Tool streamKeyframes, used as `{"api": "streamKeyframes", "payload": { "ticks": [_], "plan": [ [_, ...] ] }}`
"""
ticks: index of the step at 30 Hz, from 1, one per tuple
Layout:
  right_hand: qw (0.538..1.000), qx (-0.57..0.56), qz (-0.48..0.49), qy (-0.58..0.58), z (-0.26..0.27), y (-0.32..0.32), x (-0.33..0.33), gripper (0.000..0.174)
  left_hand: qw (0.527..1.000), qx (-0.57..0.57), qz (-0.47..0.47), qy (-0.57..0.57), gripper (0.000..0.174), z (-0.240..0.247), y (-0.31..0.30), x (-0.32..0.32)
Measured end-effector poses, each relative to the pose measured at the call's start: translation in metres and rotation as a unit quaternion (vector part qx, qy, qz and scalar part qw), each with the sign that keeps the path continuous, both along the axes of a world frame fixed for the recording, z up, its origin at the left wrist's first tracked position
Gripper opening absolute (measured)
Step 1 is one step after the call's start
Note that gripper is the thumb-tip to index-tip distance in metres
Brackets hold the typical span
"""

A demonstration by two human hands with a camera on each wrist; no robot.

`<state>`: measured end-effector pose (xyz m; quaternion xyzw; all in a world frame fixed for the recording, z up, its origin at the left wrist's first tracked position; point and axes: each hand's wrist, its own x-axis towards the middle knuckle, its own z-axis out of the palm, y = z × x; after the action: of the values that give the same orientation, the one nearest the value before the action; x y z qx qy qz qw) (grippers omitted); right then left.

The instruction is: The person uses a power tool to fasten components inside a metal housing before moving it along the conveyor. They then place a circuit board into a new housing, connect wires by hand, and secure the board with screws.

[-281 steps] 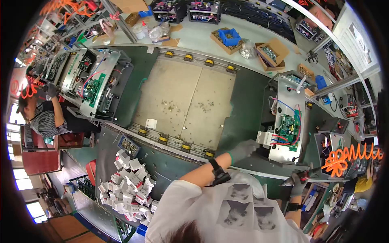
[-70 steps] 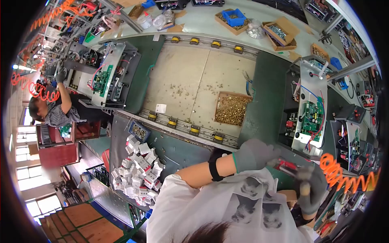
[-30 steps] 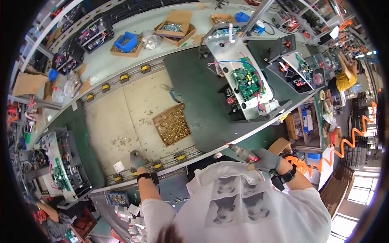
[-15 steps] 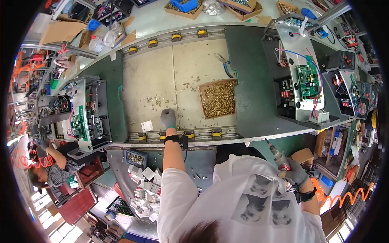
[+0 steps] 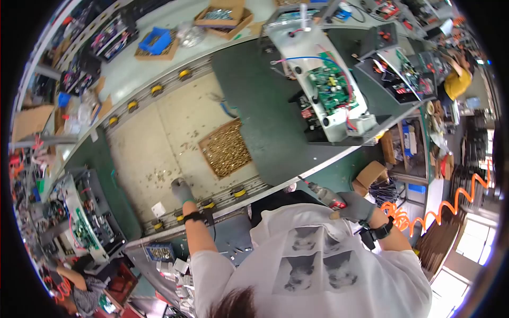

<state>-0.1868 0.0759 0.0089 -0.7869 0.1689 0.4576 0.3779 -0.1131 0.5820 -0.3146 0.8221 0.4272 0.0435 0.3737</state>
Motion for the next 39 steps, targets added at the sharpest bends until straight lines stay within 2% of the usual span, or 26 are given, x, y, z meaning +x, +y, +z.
{"api": "streamKeyframes", "payload": {
  "ticks": [1, 2, 3, 5, 6, 7, 8, 9, 11, 12, 14, 18, 20, 24, 26, 30, 32, 33, 35, 39],
  "plan": [
    [0.998, -0.010, 0.046, -0.037, -0.007, -0.008, -0.007, 0.050, 0.971, -0.224, 0.034, -0.075, 0.015, -0.011, 0.008, -0.004],
    [0.992, -0.020, 0.095, -0.074, -0.009, -0.015, -0.011, 0.051, 0.941, -0.314, 0.014, -0.125, 0.015, 0.010, -0.011, 0.000],
    [0.993, -0.026, 0.086, -0.080, -0.003, -0.019, -0.013, 0.051, 0.901, -0.400, -0.004, -0.170, 0.015, 0.054, -0.038, 0.001],
    [0.994, -0.080, 0.073, -0.035, 0.014, -0.019, -0.014, 0.051, 0.878, -0.444, -0.042, -0.173, 0.016, 0.140, -0.116, 0.008],
    [0.995, -0.089, 0.034, 0.034, 0.032, -0.015, -0.007, 0.051, 0.893, -0.354, -0.209, -0.184, 0.017, 0.153, -0.144, 0.003],
    [0.996, -0.084, 0.026, 0.027, 0.032, -0.021, -0.018, 0.051, 0.876, -0.249, -0.368, -0.189, 0.018, 0.165, -0.171, -0.001],
    [0.995, -0.075, 0.037, -0.053, 0.031, -0.029, -0.031, 0.052, 0.844, -0.387, -0.349, -0.125, 0.015, 0.187, -0.204, -0.002],
    [0.988, -0.065, 0.048, -0.133, 0.029, -0.037, -0.043, 0.053, 0.793, -0.515, -0.322, -0.054, 0.014, 0.209, -0.235, -0.003],
    [0.985, -0.011, 0.013, -0.169, 0.036, -0.047, -0.060, 0.055, 0.625, -0.722, -0.296, 0.010, 0.021, 0.229, -0.278, -0.008],
    [0.987, 0.008, -0.008, -0.163, 0.040, -0.051, -0.068, 0.055, 0.627, -0.718, -0.302, 0.015, 0.021, 0.235, -0.298, -0.011],
    [0.987, 0.047, -0.048, -0.144, 0.052, -0.057, -0.079, 0.053, 0.595, -0.746, -0.298, 0.030, 0.035, 0.243, -0.331, -0.015],
    [0.973, 0.095, -0.067, -0.198, 0.055, -0.065, -0.099, 0.052, 0.585, -0.734, -0.344, 0.007, 0.037, 0.261, -0.362, -0.023],
    [0.973, 0.130, -0.107, -0.160, 0.057, -0.068, -0.104, 0.052, 0.622, -0.710, -0.329, 0.011, 0.035, 0.273, -0.369, -0.027],
    [0.952, 0.185, -0.172, -0.175, 0.048, -0.074, -0.116, 0.052, 0.612, -0.694, -0.379, 0.016, 0.035, 0.282, -0.375, -0.036],
    [0.959, 0.172, -0.141, -0.176, 0.047, -0.079, -0.119, 0.052, 0.642, -0.658, -0.394, 0.026, 0.037, 0.285, -0.379, -0.040],
    [0.972, 0.142, -0.113, -0.152, 0.053, -0.084, -0.120, 0.054, 0.629, -0.654, -0.421, 0.018, 0.034, 0.283, -0.380, -0.043],
    [0.971, 0.137, -0.104, -0.166, 0.049, -0.085, -0.123, 0.056, 0.670, -0.595, -0.442, 0.045, 0.025, 0.289, -0.379, -0.043],
    [0.970, 0.140, -0.107, -0.169, 0.046, -0.086, -0.124, 0.056, 0.670, -0.592, -0.446, 0.047, 0.025, 0.295, -0.380, -0.043],
    [0.974, 0.144, -0.093, -0.150, 0.040, -0.088, -0.126, 0.054, 0.723, -0.473, -0.503, 0.006, 0.020, 0.307, -0.384, -0.044],
    [0.962, 0.165, -0.102, -0.192, 0.027, -0.089, -0.134, 0.051, 0.731, -0.440, -0.521, 0.005, 0.019, 0.317, -0.387, -0.048]
  ]
}}
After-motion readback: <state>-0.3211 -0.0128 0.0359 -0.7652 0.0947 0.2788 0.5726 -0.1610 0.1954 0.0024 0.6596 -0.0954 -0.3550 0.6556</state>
